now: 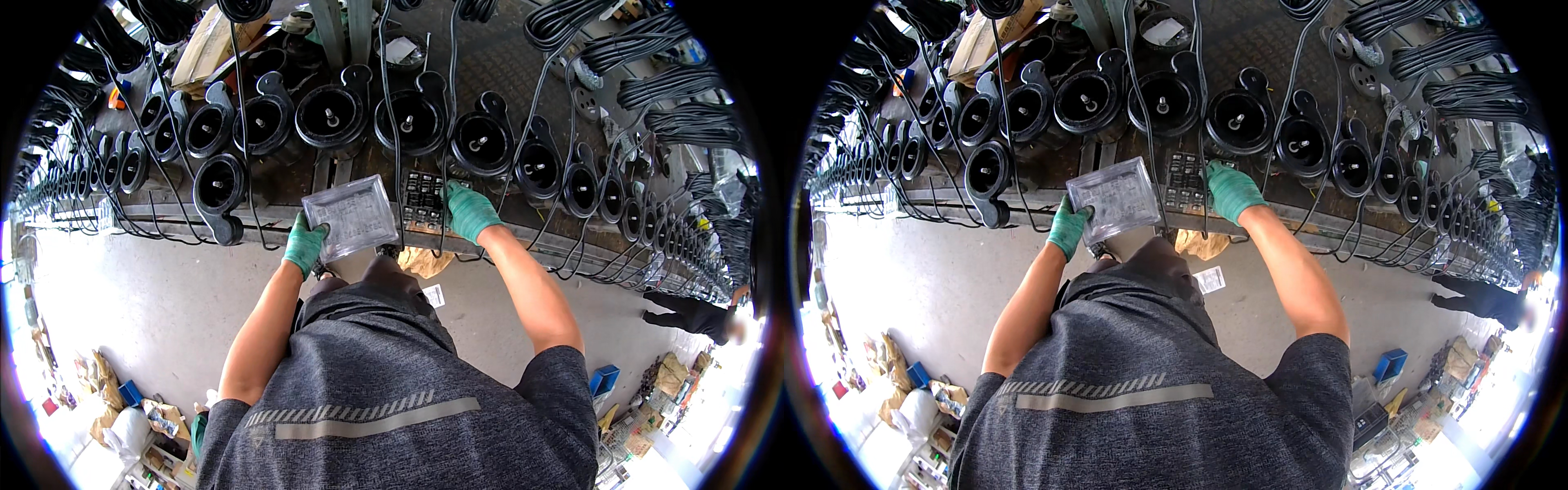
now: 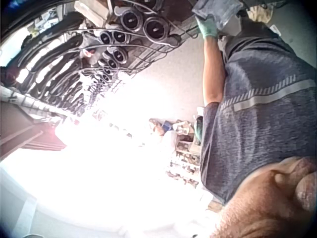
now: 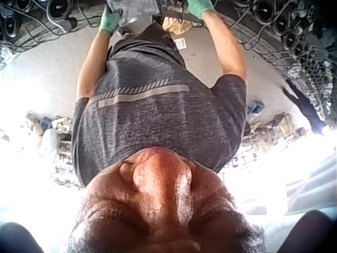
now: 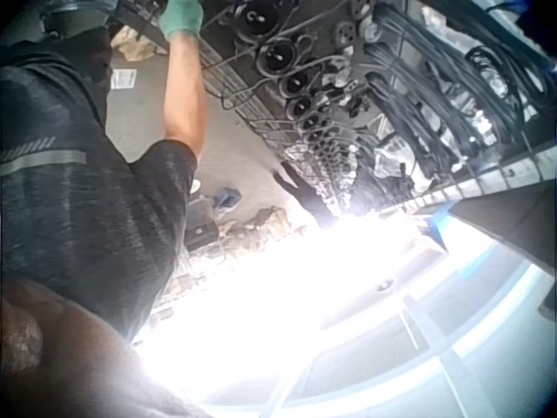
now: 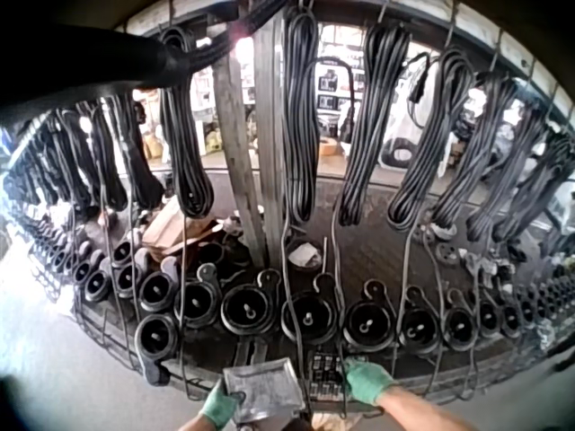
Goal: The person stands at a workbench and repeatedly picks small black circular components from a clear plastic container. They place each component into the center of a black circular device mounted on a rack. The person continues this repetitive assembly process throughout the clip.
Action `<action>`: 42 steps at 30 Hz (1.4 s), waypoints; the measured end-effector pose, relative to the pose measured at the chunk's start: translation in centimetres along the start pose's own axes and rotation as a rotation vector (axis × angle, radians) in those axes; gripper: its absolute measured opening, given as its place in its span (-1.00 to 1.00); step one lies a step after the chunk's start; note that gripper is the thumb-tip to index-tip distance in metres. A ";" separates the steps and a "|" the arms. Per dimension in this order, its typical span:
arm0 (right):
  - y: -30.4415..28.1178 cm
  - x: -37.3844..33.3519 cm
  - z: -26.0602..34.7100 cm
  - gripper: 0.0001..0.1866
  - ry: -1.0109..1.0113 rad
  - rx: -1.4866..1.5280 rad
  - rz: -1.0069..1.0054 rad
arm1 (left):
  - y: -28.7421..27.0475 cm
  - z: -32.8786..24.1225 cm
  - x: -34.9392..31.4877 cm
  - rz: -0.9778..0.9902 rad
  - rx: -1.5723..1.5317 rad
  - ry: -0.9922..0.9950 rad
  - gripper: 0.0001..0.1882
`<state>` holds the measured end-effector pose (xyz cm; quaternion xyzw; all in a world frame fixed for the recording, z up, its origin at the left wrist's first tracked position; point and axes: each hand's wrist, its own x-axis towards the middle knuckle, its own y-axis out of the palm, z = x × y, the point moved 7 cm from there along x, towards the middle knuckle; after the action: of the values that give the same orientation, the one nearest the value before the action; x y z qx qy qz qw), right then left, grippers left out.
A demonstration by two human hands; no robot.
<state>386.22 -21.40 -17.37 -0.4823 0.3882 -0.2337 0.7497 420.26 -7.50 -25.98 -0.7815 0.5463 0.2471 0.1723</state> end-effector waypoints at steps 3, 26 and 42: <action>0.7 -0.1 -0.3 -0.63 -0.128 -0.042 -0.097 | 0.0 -0.1 0.0 -0.001 0.031 0.002 -0.49; 0.2 1.5 -1.3 -0.75 0.153 0.306 0.102 | 0.2 -0.5 0.0 0.000 0.131 0.002 -0.50; -8.6 -6.1 1.2 -0.82 0.194 0.547 -0.681 | -0.1 0.2 0.0 0.007 0.028 -0.001 -0.48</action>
<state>383.85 -19.98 -7.14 -0.3424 0.1999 -0.6055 0.6901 420.29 -7.37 -26.14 -0.7770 0.5525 0.2402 0.1825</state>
